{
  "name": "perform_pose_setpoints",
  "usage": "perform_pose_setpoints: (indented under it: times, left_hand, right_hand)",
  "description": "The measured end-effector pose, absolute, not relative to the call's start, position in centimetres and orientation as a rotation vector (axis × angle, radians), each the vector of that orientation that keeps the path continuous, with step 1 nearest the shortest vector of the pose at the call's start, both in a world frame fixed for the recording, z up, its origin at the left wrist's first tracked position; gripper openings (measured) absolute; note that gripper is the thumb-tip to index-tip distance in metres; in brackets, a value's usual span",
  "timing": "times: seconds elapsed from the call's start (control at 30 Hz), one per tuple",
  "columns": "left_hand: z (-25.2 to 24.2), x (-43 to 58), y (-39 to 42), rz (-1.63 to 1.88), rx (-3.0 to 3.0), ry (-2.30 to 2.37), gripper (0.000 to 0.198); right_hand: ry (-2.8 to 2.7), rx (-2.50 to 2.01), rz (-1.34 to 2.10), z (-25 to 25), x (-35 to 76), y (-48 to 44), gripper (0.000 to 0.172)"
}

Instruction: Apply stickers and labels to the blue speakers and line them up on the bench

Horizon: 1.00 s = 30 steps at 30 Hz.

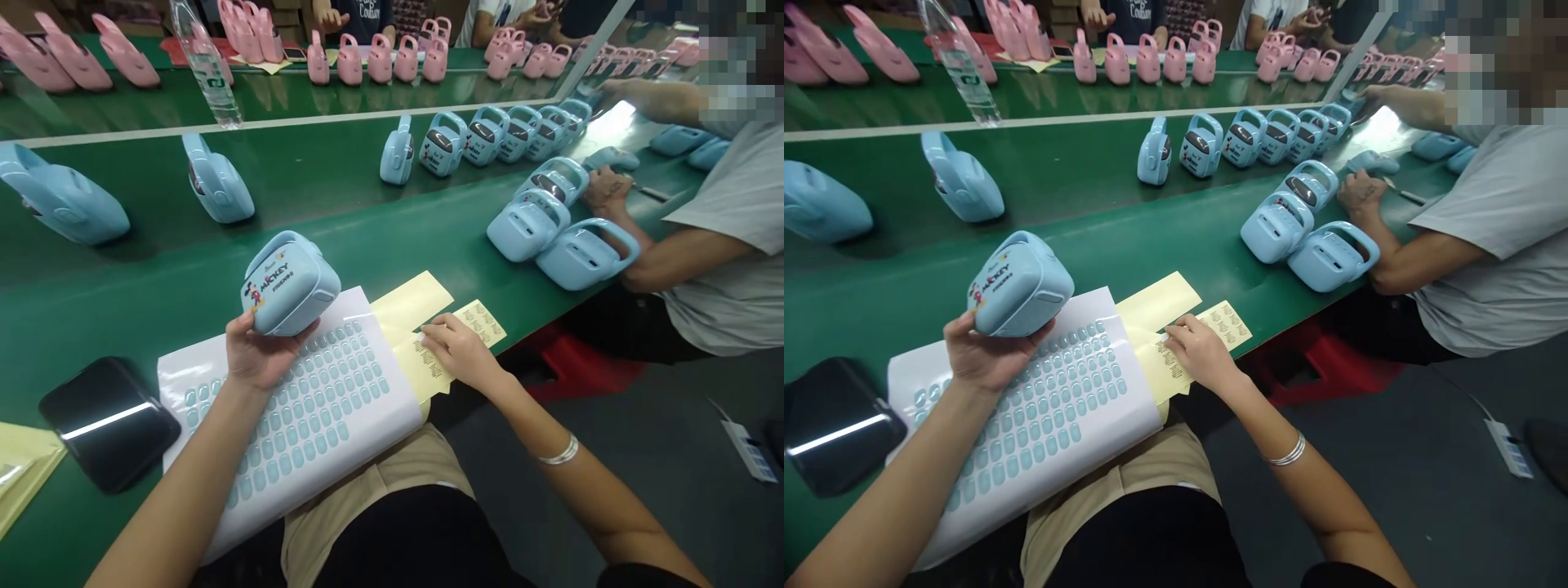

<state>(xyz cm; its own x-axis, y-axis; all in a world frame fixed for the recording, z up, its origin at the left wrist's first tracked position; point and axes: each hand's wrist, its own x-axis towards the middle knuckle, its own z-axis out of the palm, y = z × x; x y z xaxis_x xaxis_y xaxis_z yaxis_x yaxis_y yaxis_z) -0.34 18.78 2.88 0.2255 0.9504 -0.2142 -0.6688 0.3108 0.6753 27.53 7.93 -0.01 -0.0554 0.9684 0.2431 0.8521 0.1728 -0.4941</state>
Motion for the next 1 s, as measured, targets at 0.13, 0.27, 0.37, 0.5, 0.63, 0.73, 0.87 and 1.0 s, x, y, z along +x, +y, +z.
perform_pose_setpoints:
  times: [0.13, 0.27, 0.37, 0.5, 0.63, 0.73, 0.87, 1.0]
  left_hand:
    - [2.9, -0.1, 18.7, 1.206, 0.518, 0.703, 0.075]
    - [3.3, -0.2, 18.5, 1.234, 0.519, 0.680, 0.072]
    - [3.7, -0.7, 18.3, 1.214, 0.503, 0.613, 0.058]
    - [3.9, -1.2, 18.1, 1.190, 0.469, 0.549, 0.059]
    - [3.8, -1.2, 18.1, 1.197, 0.486, 0.538, 0.065]
    - [3.4, -1.2, 18.3, 1.193, 0.505, 0.572, 0.066]
    - [3.3, -1.3, 18.4, 1.190, 0.493, 0.585, 0.067]
    - [3.4, -1.3, 18.3, 1.188, 0.506, 0.618, 0.071]
  right_hand:
    - [-1.891, -1.694, 0.473, 0.2, 26.9, 8.4, 0.014]
    - [-1.858, -1.732, 0.657, 1.5, 27.4, 9.6, 0.010]
    - [-1.844, -1.775, 0.767, 2.4, 27.7, 10.4, 0.012]
    - [-1.830, -1.829, 0.761, 2.4, 26.9, 10.5, 0.013]
    - [-1.805, -1.860, 0.727, 2.1, 26.2, 10.1, 0.015]
    - [-1.836, -1.858, 0.841, 2.6, 26.6, 10.4, 0.014]
    - [-1.907, -1.797, 1.106, 4.0, 27.9, 11.6, 0.012]
    - [-1.875, -1.844, 1.105, 4.4, 28.4, 12.2, 0.009]
